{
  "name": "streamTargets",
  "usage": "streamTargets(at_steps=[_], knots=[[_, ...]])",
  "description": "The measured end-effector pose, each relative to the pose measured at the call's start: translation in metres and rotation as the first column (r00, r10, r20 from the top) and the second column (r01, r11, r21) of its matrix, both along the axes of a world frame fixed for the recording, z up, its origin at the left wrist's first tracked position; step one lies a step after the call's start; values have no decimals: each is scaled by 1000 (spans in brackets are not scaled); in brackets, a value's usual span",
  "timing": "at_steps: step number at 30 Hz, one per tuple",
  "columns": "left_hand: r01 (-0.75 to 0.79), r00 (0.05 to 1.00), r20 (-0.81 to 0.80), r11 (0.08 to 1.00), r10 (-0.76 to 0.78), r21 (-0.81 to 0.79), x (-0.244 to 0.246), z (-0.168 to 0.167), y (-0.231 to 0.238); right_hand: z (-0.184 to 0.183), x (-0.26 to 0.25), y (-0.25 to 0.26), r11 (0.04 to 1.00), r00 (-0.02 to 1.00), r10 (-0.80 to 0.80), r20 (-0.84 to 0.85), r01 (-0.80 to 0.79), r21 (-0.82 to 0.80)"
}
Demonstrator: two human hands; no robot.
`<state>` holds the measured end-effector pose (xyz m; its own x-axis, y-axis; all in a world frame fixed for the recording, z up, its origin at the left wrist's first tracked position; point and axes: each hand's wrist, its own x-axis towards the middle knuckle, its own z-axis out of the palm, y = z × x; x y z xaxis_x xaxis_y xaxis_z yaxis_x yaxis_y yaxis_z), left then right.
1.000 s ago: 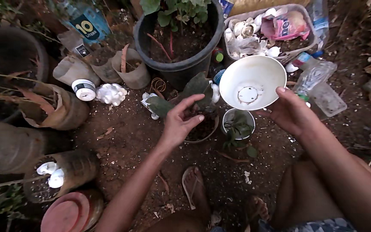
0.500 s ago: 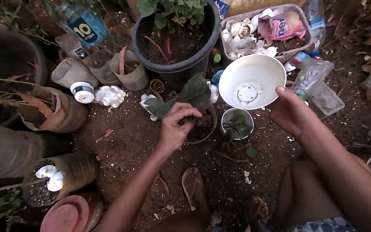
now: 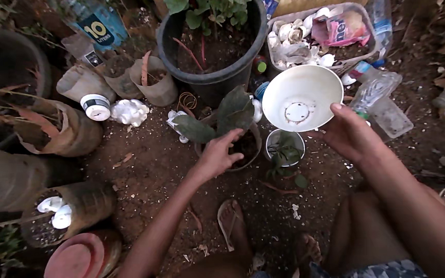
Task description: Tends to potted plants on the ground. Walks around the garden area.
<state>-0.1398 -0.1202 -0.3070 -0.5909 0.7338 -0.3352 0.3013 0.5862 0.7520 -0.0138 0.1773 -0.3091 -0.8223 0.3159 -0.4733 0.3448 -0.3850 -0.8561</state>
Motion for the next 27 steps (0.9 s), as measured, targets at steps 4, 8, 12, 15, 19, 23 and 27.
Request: streamTargets(at_steps=[4,8,12,15,19,23,27], knots=[[-116,982,-145,992,122,45,-33,22,-24,0,2,2,1000,1000,-1,15,1,2],[-41,956,-293,987,-6,-153,-48,25,-38,0,2,1,1000,1000,-12,25,11,14],[126,924,-250,850,-288,-512,-32,9,-29,2,3,-1,1000,1000,-4,28,4,12],[143,910,-183,696,-372,-703,-13,1,-11,3,2,-4,1000,999,-5,34,5,21],[204,892,-58,514,-449,-833,-1,-4,15,4,2,-7,1000,999,1,39,-2,28],[269,896,97,354,-434,-896,-8,-18,35,4,3,-8,1000,999,13,30,-14,26],[264,904,114,329,-411,-907,-14,-26,36,6,6,-6,1000,1000,7,24,-8,24]])
